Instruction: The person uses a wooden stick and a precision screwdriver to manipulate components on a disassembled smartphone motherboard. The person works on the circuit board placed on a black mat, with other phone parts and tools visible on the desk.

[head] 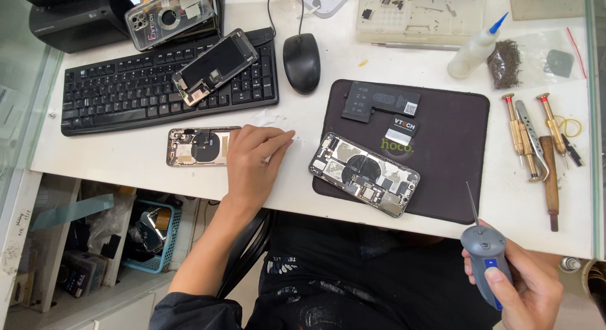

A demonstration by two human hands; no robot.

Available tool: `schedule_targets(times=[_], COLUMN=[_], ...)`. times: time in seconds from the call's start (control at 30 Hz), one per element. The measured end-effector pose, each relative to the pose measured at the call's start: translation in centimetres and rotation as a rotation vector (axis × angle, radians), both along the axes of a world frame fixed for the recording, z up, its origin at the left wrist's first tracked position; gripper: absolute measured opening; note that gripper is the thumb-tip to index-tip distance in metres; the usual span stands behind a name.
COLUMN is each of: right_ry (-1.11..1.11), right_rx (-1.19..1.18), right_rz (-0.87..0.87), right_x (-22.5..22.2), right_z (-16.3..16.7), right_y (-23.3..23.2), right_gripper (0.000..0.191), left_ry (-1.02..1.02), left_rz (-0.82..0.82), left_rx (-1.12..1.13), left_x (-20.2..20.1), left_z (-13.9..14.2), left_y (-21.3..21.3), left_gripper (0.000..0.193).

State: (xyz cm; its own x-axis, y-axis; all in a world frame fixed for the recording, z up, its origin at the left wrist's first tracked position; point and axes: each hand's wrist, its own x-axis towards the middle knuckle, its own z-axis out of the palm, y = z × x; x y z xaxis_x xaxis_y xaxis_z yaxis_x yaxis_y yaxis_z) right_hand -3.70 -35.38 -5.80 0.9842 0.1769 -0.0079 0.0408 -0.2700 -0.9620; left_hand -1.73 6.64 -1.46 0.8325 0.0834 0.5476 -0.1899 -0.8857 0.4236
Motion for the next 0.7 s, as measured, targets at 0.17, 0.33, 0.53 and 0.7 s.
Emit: schedule_targets(times=[0.17,0.33,0.53,0.7], right_ry=[-0.029,-0.067,-0.286,-0.401], right_rx=[0.002,-0.119,-0.495,-0.827], right_rz=[0.011,0.028,0.185,0.486], right_x=[0.4,0.9,2.8,6.3], right_z=[0.0,1.0,4.6,7.0], right_y=[0.2,0.6,0.9,1.0], right_gripper=[0.056,0.052,0.056,0.067], left_ry=[0.055,0.059,0.143,0.264], left_rz=[-0.026,-0.005,-0.363,-0.856], left_rx=[0.077,0.098,0.117,0.209], left_x=[0.2,-0.4,0.1,3.7], left_z=[-0.3,0.3,2.2,3.1], left_y=[-0.1,-0.3,-2.5,-5.0], left_gripper=[0.021,0.015,0.043,0.084])
